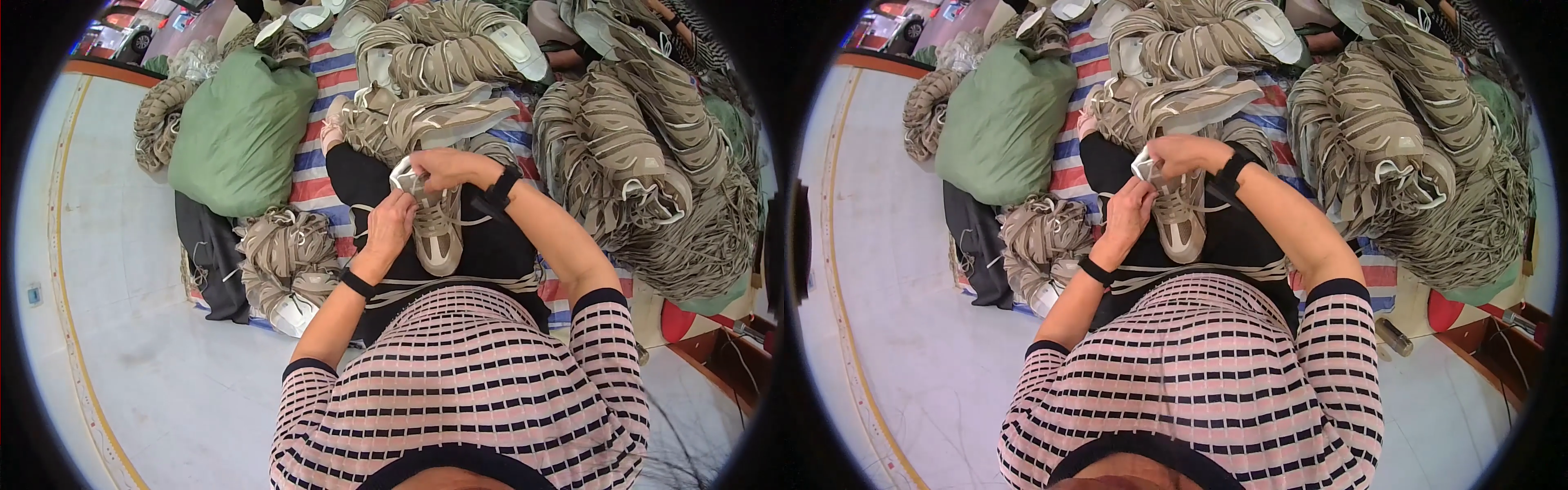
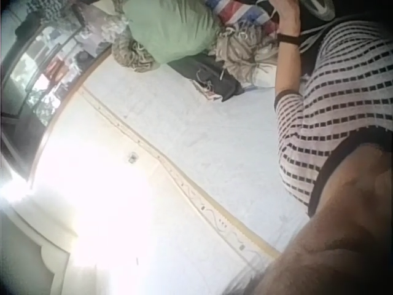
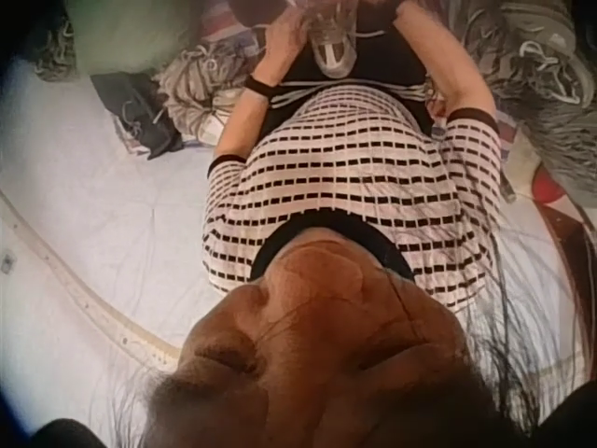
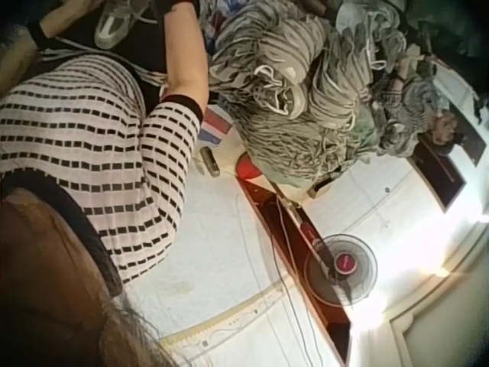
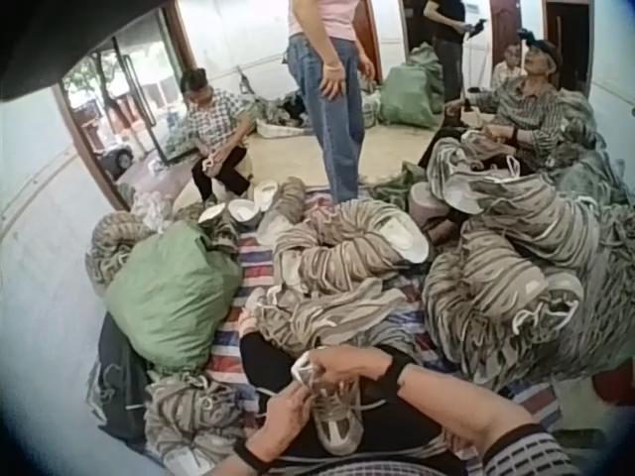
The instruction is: Thread shoelaces through the eyelets of a shoe upper.
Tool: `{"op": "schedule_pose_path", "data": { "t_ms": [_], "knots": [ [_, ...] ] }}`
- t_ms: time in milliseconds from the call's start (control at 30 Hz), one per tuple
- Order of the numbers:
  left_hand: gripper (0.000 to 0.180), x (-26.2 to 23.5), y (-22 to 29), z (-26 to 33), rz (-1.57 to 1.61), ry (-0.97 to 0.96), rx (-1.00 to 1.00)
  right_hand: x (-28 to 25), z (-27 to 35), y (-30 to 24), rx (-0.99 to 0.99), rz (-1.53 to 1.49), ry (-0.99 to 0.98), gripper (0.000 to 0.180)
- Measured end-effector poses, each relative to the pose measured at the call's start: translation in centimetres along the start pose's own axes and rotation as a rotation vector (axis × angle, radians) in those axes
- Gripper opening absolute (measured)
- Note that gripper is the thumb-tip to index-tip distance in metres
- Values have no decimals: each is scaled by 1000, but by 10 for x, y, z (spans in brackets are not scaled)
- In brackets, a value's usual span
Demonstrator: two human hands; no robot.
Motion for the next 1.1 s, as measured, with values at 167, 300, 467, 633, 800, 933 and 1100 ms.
{"op": "schedule_pose_path", "data": {
  "t_ms": [167, 300, 467, 633, 800, 933, 1100],
  "knots": [
    [8, 2, 2, -3, 60, 17, -21, 5, -1, 14, -18, -3, 53, 35],
    [9, 6, 5, -3, -47, -47, 31, 8, -1, 21, 39, -89, -37, 31],
    [14, 12, 13, -9, -178, -128, 103, 15, 3, 33, 162, -423, -36, 24],
    [17, 21, 14, -17, -273, -225, 148, 18, 4, 41, 162, -543, -27, 19],
    [13, 18, 3, -18, -32, -153, 41, 16, 4, 40, 157, -598, -26, 19],
    [12, 18, 3, -19, 77, -116, 7, 16, 5, 47, 152, -638, -32, 20],
    [10, 22, -6, -15, 212, -111, -110, 14, 8, 42, 186, -679, -71, 21]
  ]
}}
Point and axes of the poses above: each hand's wrist, its own z-axis away from the middle knuckle, its own x-axis out of the palm, y = z × x, the point moved 6 cm from there along -z, towards the middle knuckle, and after that the axes turned 8 degrees about y, right-handed, at the moved point
